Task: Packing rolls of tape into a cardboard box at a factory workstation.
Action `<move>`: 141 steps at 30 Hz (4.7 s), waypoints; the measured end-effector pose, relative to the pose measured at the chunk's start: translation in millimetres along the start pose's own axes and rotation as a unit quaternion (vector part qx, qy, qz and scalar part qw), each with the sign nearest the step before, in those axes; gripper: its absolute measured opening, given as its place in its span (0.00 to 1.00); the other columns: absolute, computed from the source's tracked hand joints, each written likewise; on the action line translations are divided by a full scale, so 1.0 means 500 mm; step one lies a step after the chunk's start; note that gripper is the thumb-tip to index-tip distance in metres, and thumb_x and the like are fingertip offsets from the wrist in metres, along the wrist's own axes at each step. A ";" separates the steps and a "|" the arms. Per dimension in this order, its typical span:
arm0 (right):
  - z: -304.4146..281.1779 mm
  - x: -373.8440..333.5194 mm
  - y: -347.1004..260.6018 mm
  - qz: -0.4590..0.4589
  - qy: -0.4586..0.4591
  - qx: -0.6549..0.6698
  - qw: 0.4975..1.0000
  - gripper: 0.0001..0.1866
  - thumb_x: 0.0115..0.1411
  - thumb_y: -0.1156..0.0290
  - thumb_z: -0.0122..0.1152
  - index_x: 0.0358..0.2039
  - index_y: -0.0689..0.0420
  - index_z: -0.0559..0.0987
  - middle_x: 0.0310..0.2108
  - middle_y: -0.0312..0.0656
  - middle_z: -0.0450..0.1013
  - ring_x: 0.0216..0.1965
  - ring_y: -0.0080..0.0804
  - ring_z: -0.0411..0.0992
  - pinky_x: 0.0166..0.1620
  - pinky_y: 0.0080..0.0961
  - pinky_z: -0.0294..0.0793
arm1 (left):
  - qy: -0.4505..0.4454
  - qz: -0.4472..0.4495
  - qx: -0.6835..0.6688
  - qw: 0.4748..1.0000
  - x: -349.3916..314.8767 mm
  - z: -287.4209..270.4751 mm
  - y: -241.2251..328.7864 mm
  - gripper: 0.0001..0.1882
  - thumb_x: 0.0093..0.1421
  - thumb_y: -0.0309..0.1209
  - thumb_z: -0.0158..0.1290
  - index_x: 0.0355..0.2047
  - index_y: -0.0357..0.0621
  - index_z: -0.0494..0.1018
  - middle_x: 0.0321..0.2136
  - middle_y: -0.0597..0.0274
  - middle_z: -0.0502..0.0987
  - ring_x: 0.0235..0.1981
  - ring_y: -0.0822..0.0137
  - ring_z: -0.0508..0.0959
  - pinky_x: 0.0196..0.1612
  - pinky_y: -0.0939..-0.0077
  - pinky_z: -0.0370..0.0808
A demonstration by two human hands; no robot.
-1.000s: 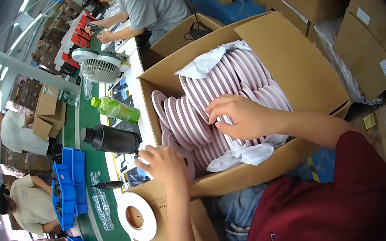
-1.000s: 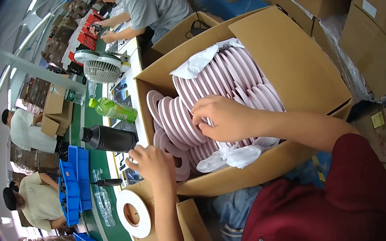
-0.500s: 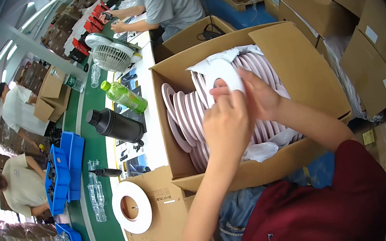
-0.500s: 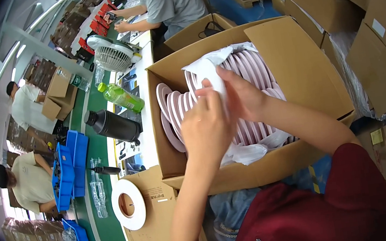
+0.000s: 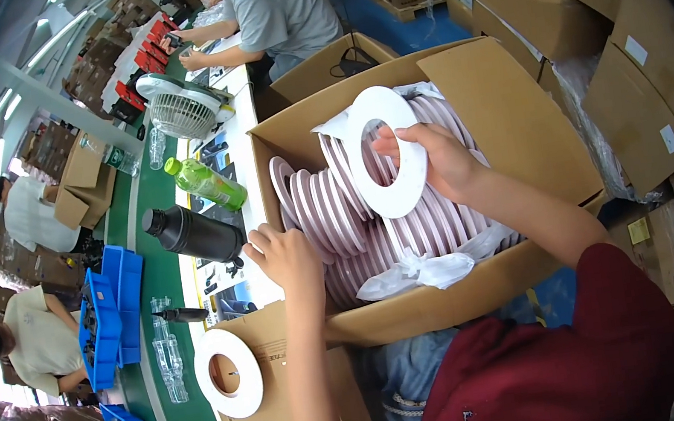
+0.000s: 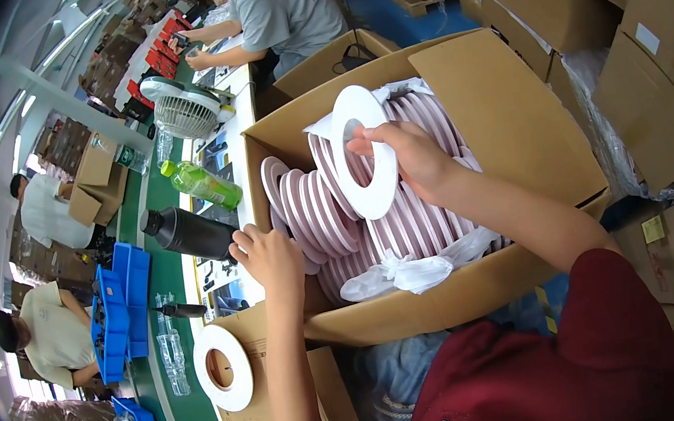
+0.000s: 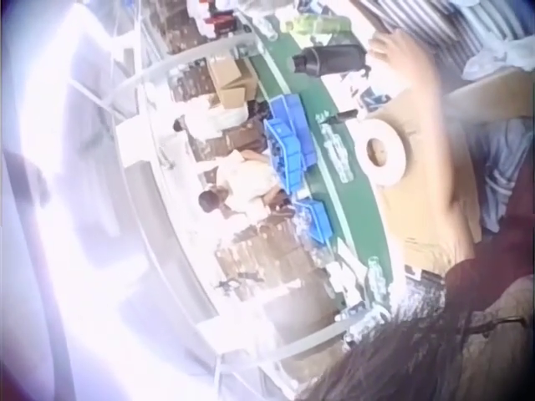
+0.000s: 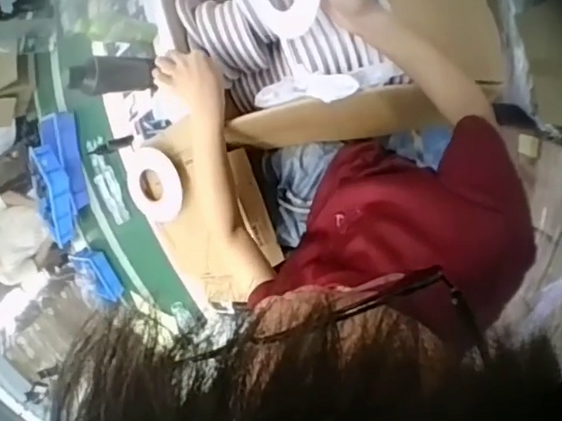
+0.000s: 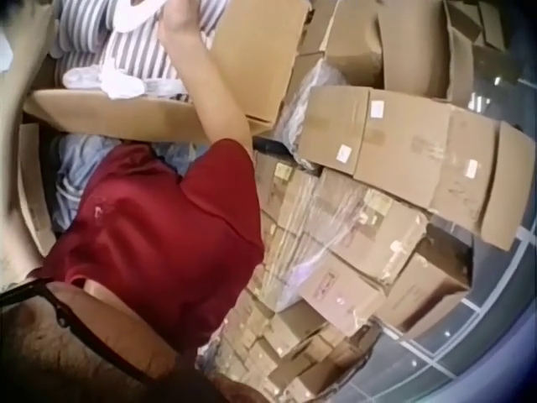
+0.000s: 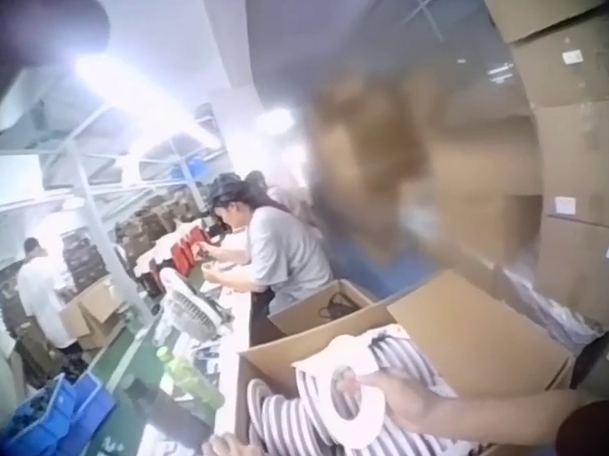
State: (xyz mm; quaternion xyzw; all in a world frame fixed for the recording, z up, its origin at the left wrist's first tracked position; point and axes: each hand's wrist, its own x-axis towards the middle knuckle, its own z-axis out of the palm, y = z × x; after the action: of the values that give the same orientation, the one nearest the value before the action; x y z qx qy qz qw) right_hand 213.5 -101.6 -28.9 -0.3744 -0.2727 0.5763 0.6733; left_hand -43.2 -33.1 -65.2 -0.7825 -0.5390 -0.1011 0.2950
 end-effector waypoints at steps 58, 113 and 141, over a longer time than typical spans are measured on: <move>-0.055 0.034 -0.042 0.047 0.017 0.089 0.995 0.23 0.60 0.62 0.51 0.50 0.64 0.75 0.42 0.42 0.74 0.39 0.25 0.71 0.48 0.26 0.72 | 0.063 -0.061 -0.869 0.487 0.260 -0.201 0.001 0.27 0.60 0.32 0.57 0.56 0.36 0.61 0.35 0.52 0.79 0.35 0.64 0.78 0.42 0.69 0.75; -0.095 0.062 -0.062 -0.250 0.072 -0.399 0.879 0.14 0.62 0.72 0.59 0.45 0.66 0.78 0.37 0.46 0.80 0.40 0.31 0.78 0.46 0.29 0.75 | -0.098 -0.043 -0.846 0.523 0.195 -0.096 0.016 0.18 0.55 0.24 0.52 0.48 0.34 0.73 0.36 0.59 0.79 0.31 0.72 0.77 0.34 0.78 0.73; -0.026 0.096 -0.179 -0.421 0.220 -0.492 0.730 0.13 0.57 0.71 0.61 0.42 0.63 0.81 0.33 0.56 0.79 0.34 0.46 0.80 0.39 0.38 0.76 | 0.123 -0.077 -0.707 0.692 0.186 -0.072 0.029 0.12 0.52 0.29 0.54 0.32 0.34 0.81 0.17 0.54 0.78 0.20 0.67 0.79 0.30 0.74 0.76</move>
State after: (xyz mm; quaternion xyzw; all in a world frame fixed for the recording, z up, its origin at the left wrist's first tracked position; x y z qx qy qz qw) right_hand 283.7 -61.9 33.8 -0.6162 -0.4921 -0.0792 0.6098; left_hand 12.6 15.7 3.1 -0.6957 -0.3255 -0.5706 -0.2908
